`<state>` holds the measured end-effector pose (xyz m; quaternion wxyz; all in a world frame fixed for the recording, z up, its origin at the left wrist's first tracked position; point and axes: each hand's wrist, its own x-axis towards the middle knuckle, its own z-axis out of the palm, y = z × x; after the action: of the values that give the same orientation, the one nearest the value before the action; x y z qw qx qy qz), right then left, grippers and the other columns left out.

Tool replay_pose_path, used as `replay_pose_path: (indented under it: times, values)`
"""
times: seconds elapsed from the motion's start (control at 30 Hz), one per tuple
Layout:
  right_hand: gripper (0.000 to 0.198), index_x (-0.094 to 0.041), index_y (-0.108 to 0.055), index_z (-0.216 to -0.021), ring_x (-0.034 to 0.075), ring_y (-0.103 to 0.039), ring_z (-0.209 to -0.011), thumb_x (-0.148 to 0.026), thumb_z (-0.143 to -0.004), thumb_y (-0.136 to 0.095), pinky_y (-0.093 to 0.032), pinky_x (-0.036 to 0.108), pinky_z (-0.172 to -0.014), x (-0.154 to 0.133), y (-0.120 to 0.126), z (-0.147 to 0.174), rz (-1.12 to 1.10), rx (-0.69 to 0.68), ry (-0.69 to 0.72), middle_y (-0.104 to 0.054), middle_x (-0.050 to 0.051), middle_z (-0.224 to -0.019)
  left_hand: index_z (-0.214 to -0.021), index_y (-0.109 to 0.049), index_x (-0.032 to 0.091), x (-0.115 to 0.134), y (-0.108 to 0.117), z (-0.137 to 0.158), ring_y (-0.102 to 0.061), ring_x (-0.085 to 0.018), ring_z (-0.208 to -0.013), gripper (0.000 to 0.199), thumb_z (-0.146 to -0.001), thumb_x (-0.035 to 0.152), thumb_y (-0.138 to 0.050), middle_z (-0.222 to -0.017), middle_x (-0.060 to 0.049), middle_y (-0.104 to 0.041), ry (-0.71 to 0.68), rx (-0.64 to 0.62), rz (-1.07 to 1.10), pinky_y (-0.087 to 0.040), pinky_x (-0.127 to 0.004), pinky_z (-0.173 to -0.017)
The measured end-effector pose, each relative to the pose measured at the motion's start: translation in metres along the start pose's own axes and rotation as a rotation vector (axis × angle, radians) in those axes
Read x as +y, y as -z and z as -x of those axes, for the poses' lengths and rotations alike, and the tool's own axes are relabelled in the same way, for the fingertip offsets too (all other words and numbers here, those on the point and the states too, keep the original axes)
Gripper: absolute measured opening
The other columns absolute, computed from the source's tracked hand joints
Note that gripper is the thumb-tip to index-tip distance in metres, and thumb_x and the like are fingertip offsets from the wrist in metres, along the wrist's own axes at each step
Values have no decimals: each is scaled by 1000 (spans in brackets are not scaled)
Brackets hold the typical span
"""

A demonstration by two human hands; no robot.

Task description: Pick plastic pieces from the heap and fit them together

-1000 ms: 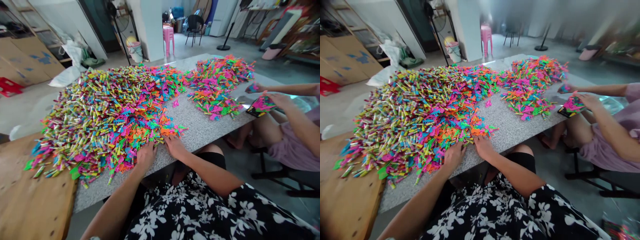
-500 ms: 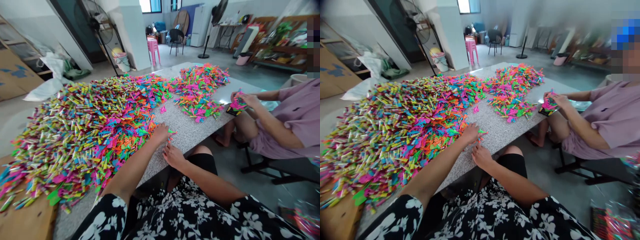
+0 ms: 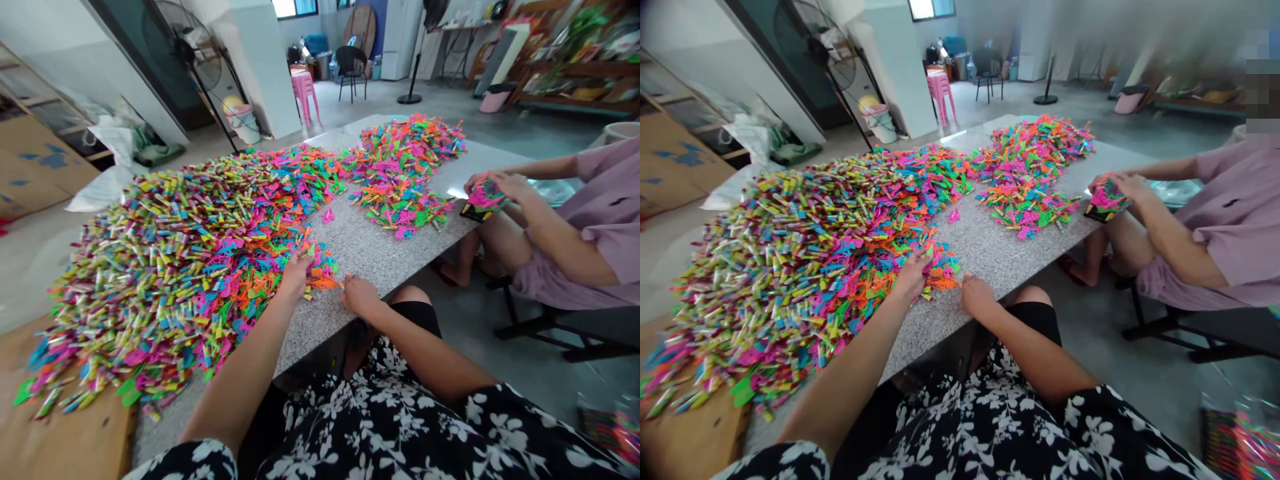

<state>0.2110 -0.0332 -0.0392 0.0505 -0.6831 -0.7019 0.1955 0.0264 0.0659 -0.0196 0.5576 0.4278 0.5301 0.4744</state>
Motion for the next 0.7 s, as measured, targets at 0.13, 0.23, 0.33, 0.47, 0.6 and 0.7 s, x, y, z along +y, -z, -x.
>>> replay_pose_path:
  times: [0.13, 0.23, 0.33, 0.47, 0.6, 0.7]
  values:
    - [14, -16, -72, -95, 27, -75, -90, -29, -92, -67, -56, 35, -80, 5, 7, -10, -452, 82, -40, -77, 13, -94, -96, -65, 19, 1, 30, 36, -65, -12, -65, 37, -71, 26, -92, -78, 1, -71, 220, -41, 314, -51, -23, -59]
    - [20, -22, -64, -91, 18, -64, -60, -41, -87, -68, -52, 29, -59, -9, 6, -13, -1146, 114, -17, -68, -1, -69, -93, -65, 18, 2, 33, 58, -69, -12, -69, 34, -73, 26, -92, -82, -1, -74, 209, -61, 352, -54, -24, -63]
    - [32, -24, -58, -97, 15, -62, -55, -42, -77, -74, -49, 25, -51, -30, 5, -9, -1605, 40, 22, -70, -3, -72, -96, -65, 19, 4, 24, 72, -71, -13, -73, 40, -71, 30, -94, -86, 0, -76, 158, -50, 368, -55, -26, -67]
    - [38, -23, -57, -97, 12, -60, -56, -44, -75, -80, -45, 22, -48, -47, 6, -2, -1757, -16, 43, -73, -3, -76, -95, -64, 20, 5, 14, 80, -70, -14, -73, 45, -67, 35, -95, -83, 1, -74, 74, -14, 383, -56, -27, -72]
    - [40, -23, -59, -96, 12, -58, -54, -47, -75, -83, -43, 22, -47, -48, 6, 2, -1843, -34, 10, -72, -3, -75, -96, -62, 21, 5, 12, 83, -71, -15, -78, 46, -69, 37, -95, -87, 1, -74, 52, 6, 347, -56, -30, -77]
    - [40, -23, -61, -96, 12, -58, -54, -47, -76, -85, -42, 23, -47, -47, 3, 3, -1895, -64, -10, -72, -3, -76, -99, -61, 21, 4, 10, 84, -72, -17, -81, 46, -71, 40, -93, -90, -1, -75, 45, 0, 310, -56, -32, -79]
